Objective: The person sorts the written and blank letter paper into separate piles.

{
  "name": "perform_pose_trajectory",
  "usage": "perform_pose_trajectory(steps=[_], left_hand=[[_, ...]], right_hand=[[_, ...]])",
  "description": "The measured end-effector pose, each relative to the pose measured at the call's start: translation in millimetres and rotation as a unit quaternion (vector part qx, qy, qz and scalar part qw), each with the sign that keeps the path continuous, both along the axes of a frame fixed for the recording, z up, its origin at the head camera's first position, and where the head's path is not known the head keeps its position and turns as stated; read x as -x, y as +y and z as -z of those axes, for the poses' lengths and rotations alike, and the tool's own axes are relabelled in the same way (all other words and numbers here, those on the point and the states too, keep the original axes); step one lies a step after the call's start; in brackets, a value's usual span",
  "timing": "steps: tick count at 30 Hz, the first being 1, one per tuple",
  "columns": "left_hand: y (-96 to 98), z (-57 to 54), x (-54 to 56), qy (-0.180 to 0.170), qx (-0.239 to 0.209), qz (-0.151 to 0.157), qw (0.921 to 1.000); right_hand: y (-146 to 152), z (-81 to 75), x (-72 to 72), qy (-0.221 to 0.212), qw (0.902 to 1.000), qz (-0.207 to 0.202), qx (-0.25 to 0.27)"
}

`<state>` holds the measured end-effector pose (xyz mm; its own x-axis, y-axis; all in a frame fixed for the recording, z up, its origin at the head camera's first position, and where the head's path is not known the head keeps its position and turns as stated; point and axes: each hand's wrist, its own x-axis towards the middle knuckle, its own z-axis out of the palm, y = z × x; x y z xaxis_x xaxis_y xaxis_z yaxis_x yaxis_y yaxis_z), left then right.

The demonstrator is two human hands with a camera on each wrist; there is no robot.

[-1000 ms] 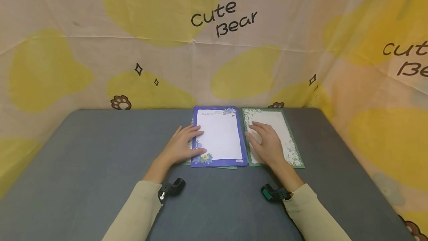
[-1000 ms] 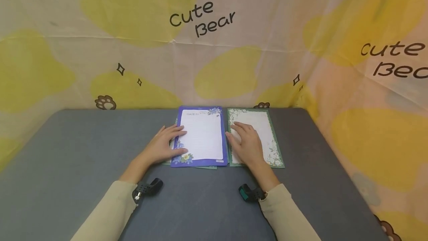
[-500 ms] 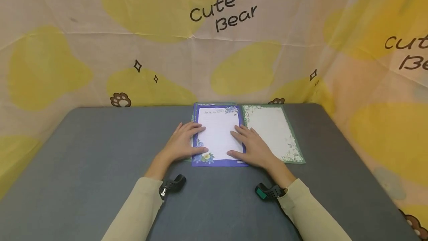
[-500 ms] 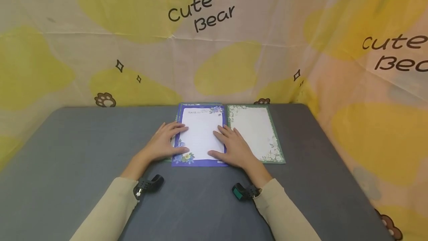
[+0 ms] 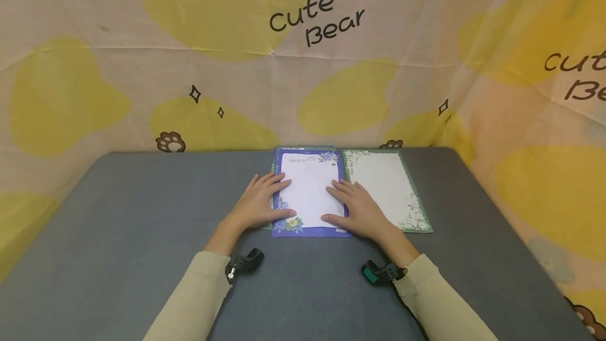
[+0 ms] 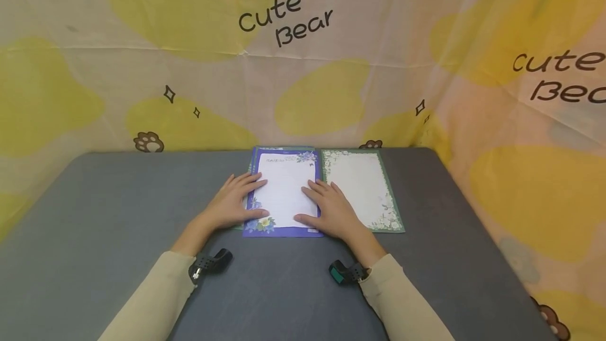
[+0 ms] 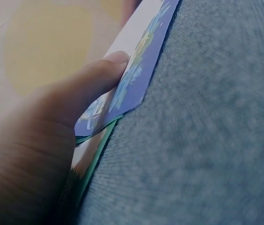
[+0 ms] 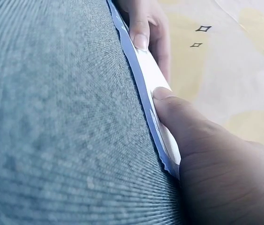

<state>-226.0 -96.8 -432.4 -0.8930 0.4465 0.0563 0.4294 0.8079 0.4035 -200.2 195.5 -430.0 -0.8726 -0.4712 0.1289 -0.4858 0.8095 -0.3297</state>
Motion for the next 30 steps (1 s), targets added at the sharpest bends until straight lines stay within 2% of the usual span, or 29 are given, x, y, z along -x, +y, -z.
perform_pose_trajectory(steps=[5, 11, 15, 20, 24, 30], left_hand=[[-0.6, 1.2, 1.3, 0.000, -0.014, 0.000, 0.9999], [-1.6, 0.3, 0.3, 0.011, -0.029, 0.002, 0.9995], [-1.9, 0.6, -0.4, 0.009, -0.038, -0.003, 0.9992], [-1.9, 2.3, -0.4, 0.009, -0.055, -0.009, 0.9984], [-1.5, 3.0, 0.3, 0.016, -0.055, -0.009, 0.9983], [-1.7, 3.5, 0.4, 0.012, -0.058, -0.014, 0.9981]], right_hand=[[-0.3, 0.0, 0.1, 0.007, 0.9998, 0.013, 0.016], [-0.3, 0.7, 1.2, 0.040, 0.9970, 0.042, 0.051], [-0.5, 0.4, 1.6, 0.057, 0.9912, 0.087, 0.083], [-1.1, -0.7, 2.9, 0.069, 0.9820, 0.146, 0.098], [-0.5, -0.2, 4.0, 0.078, 0.9812, 0.142, 0.105], [0.2, -1.1, 4.5, 0.136, 0.9723, 0.118, 0.149]])
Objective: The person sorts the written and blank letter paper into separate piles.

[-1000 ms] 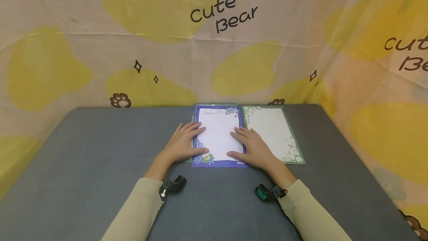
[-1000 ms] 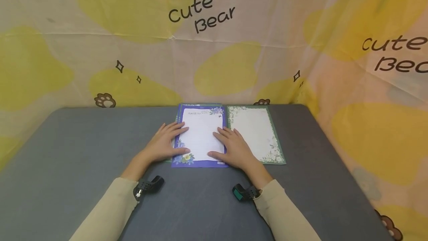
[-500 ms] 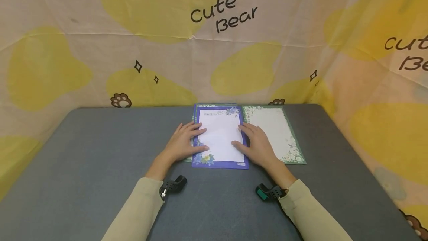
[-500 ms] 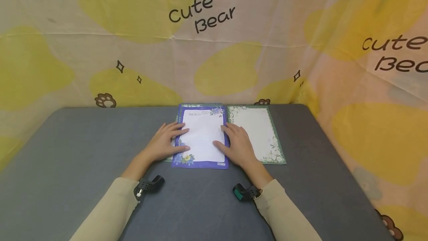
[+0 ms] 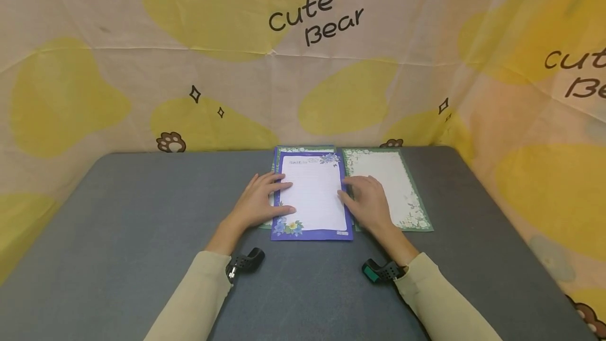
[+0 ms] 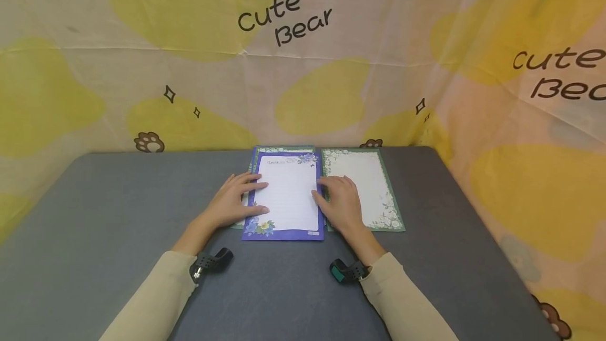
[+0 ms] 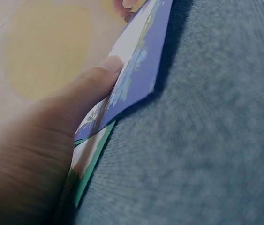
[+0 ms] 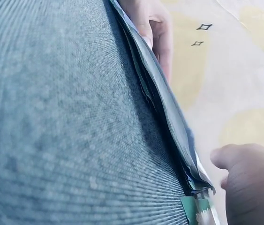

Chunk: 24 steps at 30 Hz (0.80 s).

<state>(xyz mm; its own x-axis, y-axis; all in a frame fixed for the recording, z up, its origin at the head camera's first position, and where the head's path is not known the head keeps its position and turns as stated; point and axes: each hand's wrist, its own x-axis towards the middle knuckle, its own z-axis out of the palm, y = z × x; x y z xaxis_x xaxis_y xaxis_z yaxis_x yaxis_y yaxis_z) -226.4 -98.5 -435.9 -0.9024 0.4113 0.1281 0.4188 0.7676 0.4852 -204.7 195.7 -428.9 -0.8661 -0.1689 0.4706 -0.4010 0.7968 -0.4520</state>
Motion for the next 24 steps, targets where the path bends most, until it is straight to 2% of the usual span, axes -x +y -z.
perform_pose_trajectory(steps=[3, 8, 12, 17, 21, 24], left_hand=[[-0.1, 0.3, 0.0, 0.000, -0.003, -0.001, 1.0000], [-0.3, 1.9, 1.2, -0.001, -0.003, -0.001, 1.0000], [-0.8, 3.6, 1.8, -0.003, -0.001, -0.002, 1.0000], [-0.6, 3.4, 1.9, -0.002, -0.005, -0.002, 1.0000], [-0.8, 2.2, 1.7, -0.001, -0.005, -0.003, 1.0000], [-0.8, 2.2, 1.6, -0.003, -0.003, -0.003, 1.0000]], right_hand=[[0.2, -0.2, 0.1, 0.008, 0.9999, 0.000, 0.015], [1.0, 1.6, 0.5, -0.017, 0.9997, 0.009, 0.012], [0.6, 2.3, 0.1, -0.020, 0.9996, -0.005, 0.022], [-0.4, 4.8, -1.3, -0.010, 0.9965, -0.038, 0.075], [-1.4, 4.4, -2.9, -0.032, 0.9899, -0.064, 0.122], [-1.6, 2.9, -3.9, -0.050, 0.9880, -0.060, 0.133]])
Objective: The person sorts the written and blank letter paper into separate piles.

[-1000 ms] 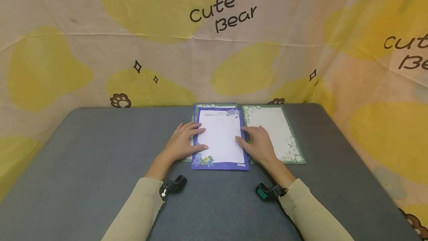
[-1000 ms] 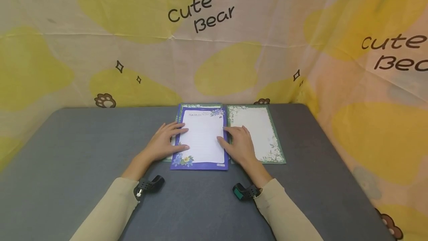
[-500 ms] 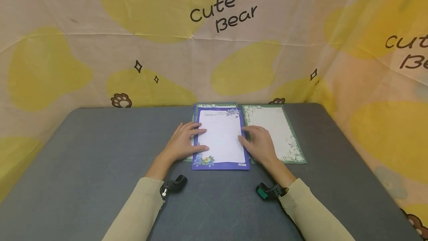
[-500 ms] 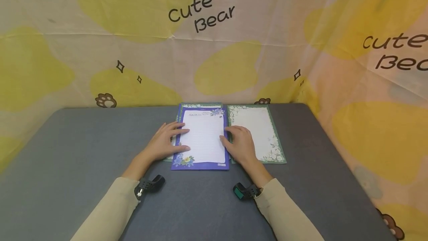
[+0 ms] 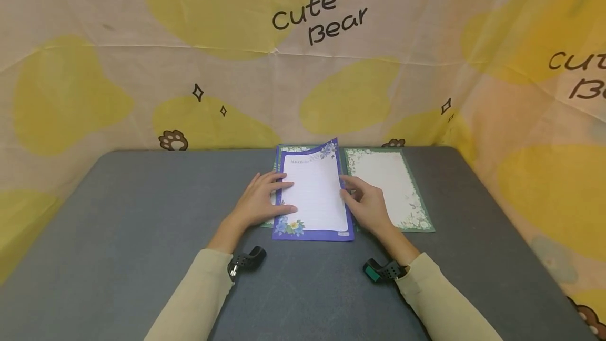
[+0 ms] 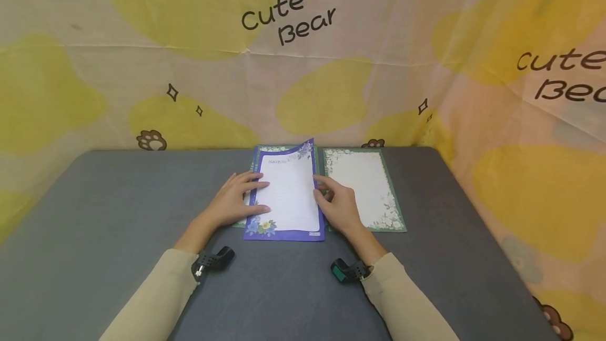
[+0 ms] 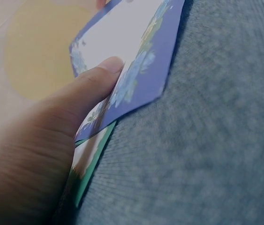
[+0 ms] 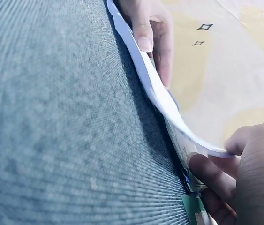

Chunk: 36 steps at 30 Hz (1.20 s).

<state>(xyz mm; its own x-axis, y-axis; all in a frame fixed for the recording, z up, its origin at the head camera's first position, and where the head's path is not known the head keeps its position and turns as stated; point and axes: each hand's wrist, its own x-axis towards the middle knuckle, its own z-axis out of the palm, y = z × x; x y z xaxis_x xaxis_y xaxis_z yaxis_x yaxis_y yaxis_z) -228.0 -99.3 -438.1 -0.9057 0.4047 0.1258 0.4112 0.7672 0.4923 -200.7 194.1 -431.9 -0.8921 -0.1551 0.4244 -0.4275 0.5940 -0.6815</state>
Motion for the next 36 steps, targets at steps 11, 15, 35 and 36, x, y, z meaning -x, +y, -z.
perform_pose_trajectory(steps=[11, 15, 35, 36], left_hand=[[-1.0, -1.3, -1.7, -0.008, -0.005, -0.007, 0.9999], [-1.0, -1.2, -2.2, -0.014, -0.026, -0.023, 0.9993], [4.2, -7.0, -4.4, 0.020, -0.264, -0.089, 0.9603], [4.7, -7.7, -4.2, 0.016, -0.299, -0.091, 0.9496]], right_hand=[[-0.6, 1.9, 0.0, -0.044, 0.9985, 0.007, 0.031], [0.1, 1.8, -0.2, -0.055, 0.9974, 0.014, 0.044], [1.0, -0.3, -0.8, -0.045, 0.9852, 0.031, 0.163], [0.9, -0.2, -0.6, -0.043, 0.9846, 0.027, 0.167]])
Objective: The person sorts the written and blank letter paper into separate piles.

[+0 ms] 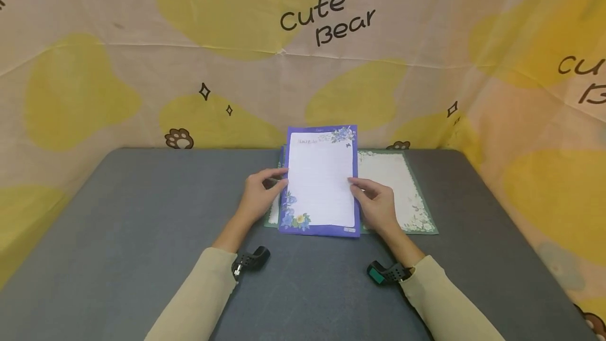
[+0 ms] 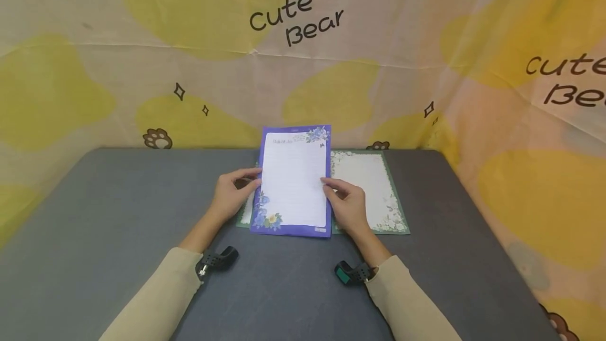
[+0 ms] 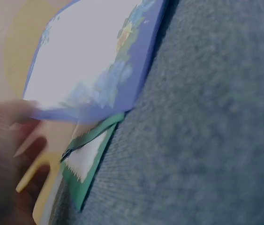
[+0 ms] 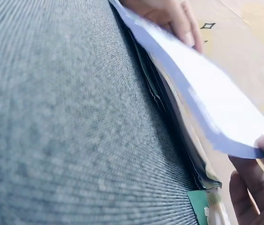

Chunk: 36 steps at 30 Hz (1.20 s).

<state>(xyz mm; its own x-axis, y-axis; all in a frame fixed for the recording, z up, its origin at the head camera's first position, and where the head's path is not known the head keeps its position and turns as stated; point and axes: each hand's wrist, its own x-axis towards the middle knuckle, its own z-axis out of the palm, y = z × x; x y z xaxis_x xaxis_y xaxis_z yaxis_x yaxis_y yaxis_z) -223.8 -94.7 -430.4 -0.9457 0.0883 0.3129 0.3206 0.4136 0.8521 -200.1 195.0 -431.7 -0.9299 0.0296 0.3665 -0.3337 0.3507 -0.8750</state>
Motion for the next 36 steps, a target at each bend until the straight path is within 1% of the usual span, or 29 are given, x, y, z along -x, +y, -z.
perform_pose_trajectory(steps=[2, 3, 5, 8, 11, 13, 15, 20, 22, 25, 28, 31, 34, 36], left_hand=[[1.1, -1.0, 0.3, 0.001, -0.068, 0.001, 0.9977], [1.4, -1.6, 0.1, -0.003, -0.094, 0.000, 0.9956], [1.5, -2.0, 0.2, -0.012, -0.125, -0.001, 0.9920], [0.2, -2.8, 0.0, -0.029, -0.148, 0.000, 0.9885], [-0.6, -4.6, -0.5, -0.042, -0.157, 0.004, 0.9867], [-0.7, -5.9, -1.4, -0.045, -0.158, 0.011, 0.9863], [-1.4, -7.3, -1.2, -0.047, -0.156, 0.017, 0.9864], [-10.7, -11.7, 1.4, -0.053, -0.141, 0.034, 0.9880], [-16.4, -17.2, 2.3, -0.056, -0.136, 0.042, 0.9882], [-25.1, -28.7, 2.5, -0.063, -0.127, 0.054, 0.9885], [-32.1, -42.1, -0.1, -0.067, -0.114, 0.061, 0.9893], [-37.7, -54.3, -3.5, -0.062, -0.100, 0.063, 0.9911], [-43.3, -64.6, -6.7, -0.044, -0.075, 0.061, 0.9943], [-47.5, -70.3, -8.4, -0.032, -0.054, 0.052, 0.9966]], right_hand=[[0, -0.2, -0.4, 0.004, 0.9999, -0.006, 0.009], [1, -0.4, -0.8, 0.006, 0.9999, -0.010, 0.012], [1, -1.0, -0.9, 0.002, 0.9996, -0.017, 0.022], [1, -2.4, -1.0, -0.007, 0.9993, -0.024, 0.029], [1, -4.1, 0.1, -0.016, 0.9990, -0.020, 0.036], [1, -5.7, 1.0, -0.017, 0.9988, -0.014, 0.043], [1, -9.2, 0.6, -0.028, 0.9983, -0.010, 0.051], [-1, -19.8, -3.8, -0.077, 0.9926, -0.030, 0.089], [-3, -24.0, -4.6, -0.093, 0.9893, -0.042, 0.104], [-6, -30.9, -5.6, -0.106, 0.9867, -0.056, 0.109], [-9, -38.8, -8.2, -0.107, 0.9876, -0.064, 0.095], [-12, -48.4, -10.1, -0.093, 0.9911, -0.067, 0.068], [-18, -59.9, -9.6, -0.078, 0.9941, -0.065, 0.038], [-24, -67.9, -8.3, -0.077, 0.9951, -0.059, 0.014]])
